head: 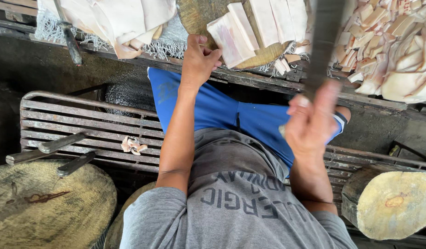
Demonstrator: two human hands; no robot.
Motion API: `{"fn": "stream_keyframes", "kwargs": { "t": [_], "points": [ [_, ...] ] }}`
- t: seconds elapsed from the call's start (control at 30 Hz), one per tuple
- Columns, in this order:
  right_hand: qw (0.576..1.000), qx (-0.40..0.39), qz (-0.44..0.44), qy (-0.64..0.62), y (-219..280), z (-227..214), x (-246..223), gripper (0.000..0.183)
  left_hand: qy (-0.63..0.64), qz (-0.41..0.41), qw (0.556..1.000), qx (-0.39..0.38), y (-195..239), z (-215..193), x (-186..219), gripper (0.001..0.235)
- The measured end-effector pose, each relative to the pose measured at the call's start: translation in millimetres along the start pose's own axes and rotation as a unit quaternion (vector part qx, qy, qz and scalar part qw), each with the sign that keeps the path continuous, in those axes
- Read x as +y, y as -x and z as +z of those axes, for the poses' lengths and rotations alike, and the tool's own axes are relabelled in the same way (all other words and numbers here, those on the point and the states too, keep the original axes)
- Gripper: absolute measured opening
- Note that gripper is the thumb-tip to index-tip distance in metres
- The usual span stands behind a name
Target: The person uses a large knife to cut white animal skin into strips on a wooden block. They hold the skin by hand and chop it repeatedly, accumulating the strips on a slatted surface.
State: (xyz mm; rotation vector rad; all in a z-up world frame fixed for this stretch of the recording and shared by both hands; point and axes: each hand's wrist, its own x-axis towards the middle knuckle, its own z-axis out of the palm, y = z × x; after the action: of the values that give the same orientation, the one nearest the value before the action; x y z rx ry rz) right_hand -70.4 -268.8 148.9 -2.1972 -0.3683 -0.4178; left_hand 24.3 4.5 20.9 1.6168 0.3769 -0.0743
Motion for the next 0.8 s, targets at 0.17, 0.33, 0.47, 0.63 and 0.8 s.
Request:
{"fn": "stream_keyframes", "kwargs": {
  "t": [0.17,0.33,0.47,0.63,0.8],
  "points": [
    [0.968,-0.177,-0.001,0.176,6.7,55.2,28.2,0.068,-0.013,0.0,1.0,0.013,-1.3,-2.0,1.1,0.049],
    [0.945,-0.248,0.053,0.204,17.4,66.9,60.8,0.07,-0.198,0.132,0.968,0.075,-17.0,-0.3,6.6,0.072],
    [0.963,-0.217,0.088,0.133,9.7,65.0,65.9,0.067,-0.33,0.208,0.913,0.122,-38.3,17.2,14.3,0.069],
    [0.946,-0.142,0.267,-0.118,21.7,59.6,64.8,0.065,-0.325,0.13,0.935,0.064,-31.9,39.5,-2.7,0.035],
    [0.947,-0.06,0.238,-0.208,14.0,32.3,64.8,0.066,-0.164,0.091,0.981,-0.051,-51.0,52.1,19.7,0.027]
  ]
}}
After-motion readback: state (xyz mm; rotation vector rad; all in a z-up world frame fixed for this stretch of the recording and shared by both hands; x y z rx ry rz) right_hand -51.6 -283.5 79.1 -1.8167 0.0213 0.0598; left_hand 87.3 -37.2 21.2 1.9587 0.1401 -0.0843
